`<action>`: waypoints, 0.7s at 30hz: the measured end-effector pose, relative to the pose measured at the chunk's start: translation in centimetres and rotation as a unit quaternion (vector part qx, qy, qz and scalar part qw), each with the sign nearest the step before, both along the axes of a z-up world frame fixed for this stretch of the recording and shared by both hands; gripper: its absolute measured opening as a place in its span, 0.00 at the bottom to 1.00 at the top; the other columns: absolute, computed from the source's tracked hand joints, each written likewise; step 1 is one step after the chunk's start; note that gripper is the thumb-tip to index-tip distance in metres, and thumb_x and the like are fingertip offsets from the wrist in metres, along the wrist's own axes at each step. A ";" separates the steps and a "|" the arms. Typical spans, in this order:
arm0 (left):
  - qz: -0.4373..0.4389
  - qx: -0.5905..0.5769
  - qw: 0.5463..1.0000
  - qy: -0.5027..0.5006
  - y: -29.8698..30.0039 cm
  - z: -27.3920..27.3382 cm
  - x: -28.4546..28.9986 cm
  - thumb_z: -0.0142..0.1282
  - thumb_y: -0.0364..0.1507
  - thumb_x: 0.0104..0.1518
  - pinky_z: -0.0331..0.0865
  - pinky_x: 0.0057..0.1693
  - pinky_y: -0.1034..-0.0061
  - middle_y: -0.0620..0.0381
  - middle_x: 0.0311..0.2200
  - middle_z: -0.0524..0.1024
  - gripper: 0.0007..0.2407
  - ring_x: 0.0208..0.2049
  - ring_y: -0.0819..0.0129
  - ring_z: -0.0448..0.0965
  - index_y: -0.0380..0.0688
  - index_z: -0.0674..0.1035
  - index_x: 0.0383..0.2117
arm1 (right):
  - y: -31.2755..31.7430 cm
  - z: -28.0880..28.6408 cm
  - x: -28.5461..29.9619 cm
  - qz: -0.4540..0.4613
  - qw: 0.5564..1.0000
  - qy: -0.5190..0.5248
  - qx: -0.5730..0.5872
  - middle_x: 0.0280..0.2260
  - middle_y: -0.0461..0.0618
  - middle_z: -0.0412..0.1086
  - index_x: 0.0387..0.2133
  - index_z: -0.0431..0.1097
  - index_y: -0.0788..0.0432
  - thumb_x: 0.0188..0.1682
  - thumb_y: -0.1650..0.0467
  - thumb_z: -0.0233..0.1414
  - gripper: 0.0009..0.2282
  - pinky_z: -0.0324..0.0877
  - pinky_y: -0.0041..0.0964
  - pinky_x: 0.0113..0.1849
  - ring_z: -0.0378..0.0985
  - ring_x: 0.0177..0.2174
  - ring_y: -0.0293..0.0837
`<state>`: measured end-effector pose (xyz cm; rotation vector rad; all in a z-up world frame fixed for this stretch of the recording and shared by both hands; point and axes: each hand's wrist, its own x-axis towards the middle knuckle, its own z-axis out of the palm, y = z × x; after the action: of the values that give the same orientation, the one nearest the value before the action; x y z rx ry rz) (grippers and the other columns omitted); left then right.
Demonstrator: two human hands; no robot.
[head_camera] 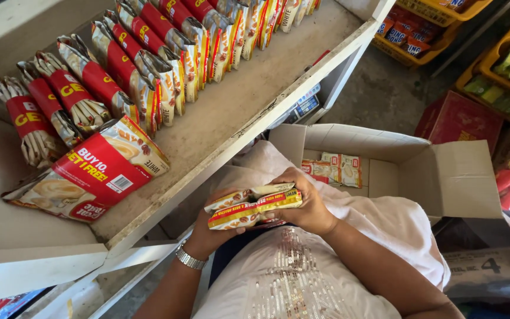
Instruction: Stocking coffee packets onto grocery store shelves from a cardboard box.
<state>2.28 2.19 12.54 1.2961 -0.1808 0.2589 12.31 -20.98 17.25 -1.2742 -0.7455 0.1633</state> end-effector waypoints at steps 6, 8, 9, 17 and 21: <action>-0.001 -0.048 0.999 0.019 -0.5 -0.9 0.1 0.78 0.17 0.35 0.81 0.50 0.66 0.37 0.49 0.76 0.38 0.46 0.56 0.83 0.31 0.68 0.59 | -0.4 -0.2 0.2 -0.015 1.000 -0.009 -0.015 0.36 0.57 0.67 0.45 0.69 0.67 0.31 0.74 0.75 0.28 0.69 0.33 0.36 0.69 0.34 0.41; -0.004 -0.050 0.999 0.020 -0.1 -1.3 0.2 0.77 0.16 0.35 0.81 0.50 0.65 0.37 0.48 0.77 0.38 0.45 0.56 0.84 0.30 0.68 0.59 | -0.3 -0.4 0.2 -0.016 1.000 0.003 -0.009 0.36 0.56 0.67 0.46 0.68 0.67 0.31 0.74 0.75 0.29 0.69 0.32 0.36 0.69 0.34 0.40; -0.007 -0.052 0.998 0.020 0.1 -1.5 0.3 0.77 0.16 0.35 0.82 0.49 0.64 0.36 0.47 0.78 0.39 0.44 0.56 0.85 0.30 0.67 0.59 | -0.3 -0.5 0.1 -0.016 1.000 0.015 -0.004 0.36 0.56 0.67 0.46 0.68 0.68 0.31 0.75 0.75 0.29 0.69 0.32 0.37 0.69 0.34 0.39; 0.027 0.151 0.985 0.077 -0.2 1.4 -0.4 0.77 0.27 0.35 0.74 0.56 0.70 0.49 0.50 0.77 0.34 0.49 0.61 0.81 0.38 0.73 0.54 | -0.3 -1.0 -0.1 -0.011 1.000 0.014 -0.008 0.37 0.57 0.66 0.46 0.68 0.66 0.31 0.77 0.74 0.29 0.70 0.33 0.37 0.69 0.35 0.40; 0.007 -0.044 0.999 -0.008 0.6 -2.9 0.7 0.80 0.20 0.34 0.82 0.48 0.64 0.37 0.43 0.80 0.40 0.41 0.58 0.84 0.32 0.67 0.57 | -0.1 -1.3 -0.1 -0.004 1.000 0.018 0.003 0.37 0.57 0.67 0.46 0.68 0.65 0.32 0.78 0.73 0.27 0.71 0.33 0.37 0.71 0.35 0.40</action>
<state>2.94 2.76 9.68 1.2087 -0.1718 0.2858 12.17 -21.11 16.00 -1.2659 -0.7089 0.1776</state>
